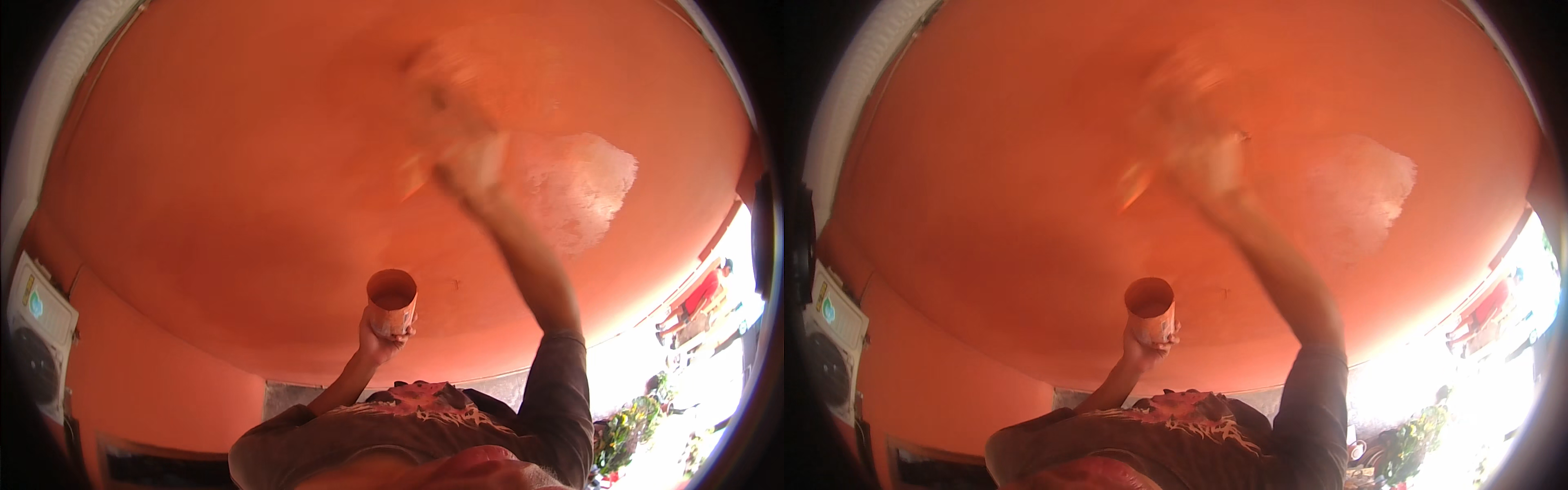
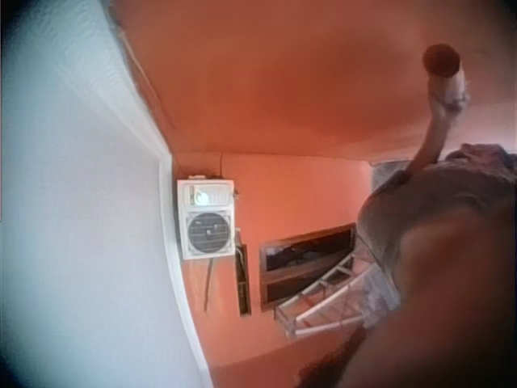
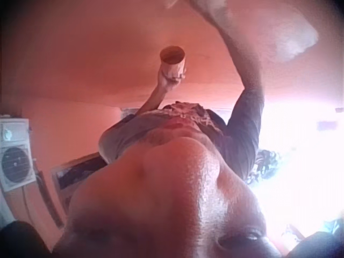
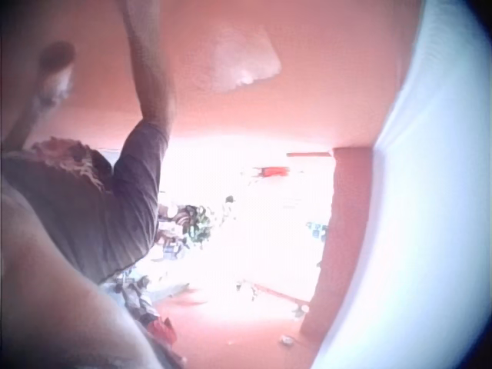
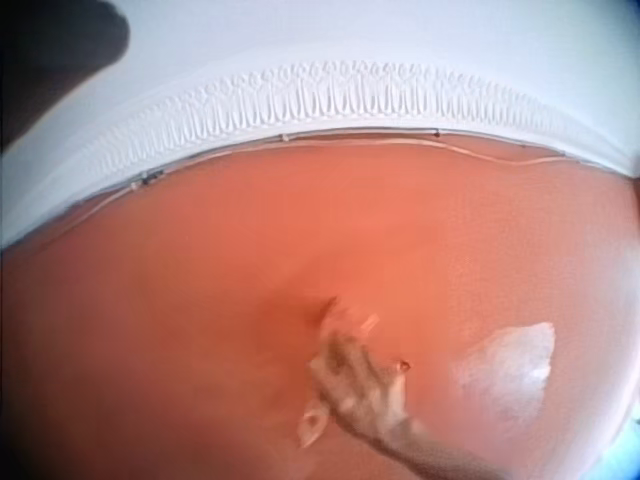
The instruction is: The person paints a ceiling with a brush, repeatedly dipping the brush into a small container held in the other hand. The ceiling is already partially painted in a reddish-orange color, and the person continues to apply paint in broad strokes.
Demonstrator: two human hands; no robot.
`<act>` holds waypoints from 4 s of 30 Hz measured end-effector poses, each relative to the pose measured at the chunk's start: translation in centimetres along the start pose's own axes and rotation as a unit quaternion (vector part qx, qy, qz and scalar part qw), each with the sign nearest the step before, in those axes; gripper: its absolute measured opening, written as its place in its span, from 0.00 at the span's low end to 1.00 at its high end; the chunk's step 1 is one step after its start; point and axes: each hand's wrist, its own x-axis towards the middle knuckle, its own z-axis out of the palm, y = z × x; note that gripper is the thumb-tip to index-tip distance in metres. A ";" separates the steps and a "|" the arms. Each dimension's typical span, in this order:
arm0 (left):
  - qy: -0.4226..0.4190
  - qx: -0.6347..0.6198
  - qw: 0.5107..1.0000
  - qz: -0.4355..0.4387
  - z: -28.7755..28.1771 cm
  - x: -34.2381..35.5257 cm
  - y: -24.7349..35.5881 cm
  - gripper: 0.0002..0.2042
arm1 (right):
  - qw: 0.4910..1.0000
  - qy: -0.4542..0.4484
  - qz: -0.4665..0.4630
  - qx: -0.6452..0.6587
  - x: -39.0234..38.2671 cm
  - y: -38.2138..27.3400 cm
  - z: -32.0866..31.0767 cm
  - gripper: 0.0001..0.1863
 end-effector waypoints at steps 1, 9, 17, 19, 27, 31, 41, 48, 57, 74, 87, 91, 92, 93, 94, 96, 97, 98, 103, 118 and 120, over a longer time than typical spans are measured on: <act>-0.005 -0.013 1.000 -0.004 -0.4 0.1 0.2 0.37 | 0.995 -0.087 -0.048 0.002 -0.9 -4.8 1.6 0.18; 0.011 -0.042 0.999 -0.007 -1.1 0.0 -0.3 0.37 | 0.945 -0.240 0.041 0.218 2.5 -7.0 2.3 0.07; 0.035 0.048 0.997 0.041 -2.2 0.0 -0.6 0.39 | 0.965 0.241 0.086 0.050 9.8 13.3 -6.4 0.07; 0.044 0.020 0.998 0.038 -1.9 0.0 -0.9 0.36 | 0.963 0.266 -0.049 0.007 9.9 12.7 -5.3 0.05; 0.040 -0.005 0.998 0.038 -1.7 0.3 -0.7 0.35 | 0.928 -0.181 -0.090 0.312 -2.6 -13.6 3.5 0.15; 0.019 -0.023 0.999 0.025 -2.0 0.2 -0.5 0.36 | 0.902 -0.110 -0.001 0.417 0.7 -8.7 4.8 0.11; -0.004 -0.015 0.999 0.032 -1.9 0.7 -1.7 0.36 | 0.965 0.116 0.201 -0.123 13.2 11.9 -6.6 0.10; -0.020 -0.026 0.999 0.033 -1.0 -0.3 0.1 0.36 | 0.949 -0.171 -0.088 0.248 8.4 -8.4 -0.5 0.12; -0.047 0.016 0.999 0.008 -0.5 0.9 -0.5 0.36 | 0.963 0.210 0.150 0.078 12.7 20.9 -6.1 0.09; 0.020 -0.012 1.000 0.011 -1.1 -0.4 -0.3 0.35 | 0.919 -0.203 0.014 0.337 2.0 -3.0 2.8 0.16; 0.008 0.028 1.000 0.006 -0.3 -0.1 0.1 0.35 | 0.967 0.140 0.172 -0.123 3.9 24.3 -8.0 0.16; 0.008 0.026 1.000 -0.003 -0.6 -0.1 0.3 0.34 | 0.994 0.070 -0.068 0.057 1.8 7.1 -2.3 0.13; 0.009 0.024 1.000 -0.007 -0.7 -0.1 0.3 0.34 | 0.987 0.034 -0.073 0.138 1.8 3.4 -3.5 0.14; -0.003 0.017 1.000 -0.020 -0.3 -0.1 0.5 0.34 | 0.983 0.017 -0.053 0.175 2.1 2.3 -4.2 0.13; -0.016 0.011 0.999 -0.030 -0.1 0.0 0.6 0.34 | 0.976 0.001 -0.034 0.215 2.4 1.5 -4.5 0.12; -0.018 -0.007 0.999 -0.050 -0.2 0.3 0.5 0.33 | 0.945 0.025 0.068 0.320 1.9 2.4 -4.0 0.08; -0.009 -0.015 0.998 -0.061 -0.5 0.7 0.4 0.32 | 0.910 0.071 0.149 0.380 1.3 5.9 -3.1 0.06; 0.002 -0.020 0.997 -0.068 -0.6 0.7 0.6 0.31 | 0.862 0.119 0.228 0.438 0.7 9.9 -2.6 0.06; -0.004 -0.006 0.996 -0.084 0.8 1.1 0.6 0.32 | 0.853 0.320 0.385 0.150 -1.7 26.3 -10.7 0.09; 0.025 0.003 0.995 -0.099 0.3 0.4 1.3 0.34 | 0.831 0.138 0.329 0.427 -5.5 8.4 -5.1 0.06; 0.027 0.005 0.993 -0.114 0.5 0.7 1.6 0.34 | 0.812 0.183 0.385 0.400 -5.4 15.2 -6.1 0.07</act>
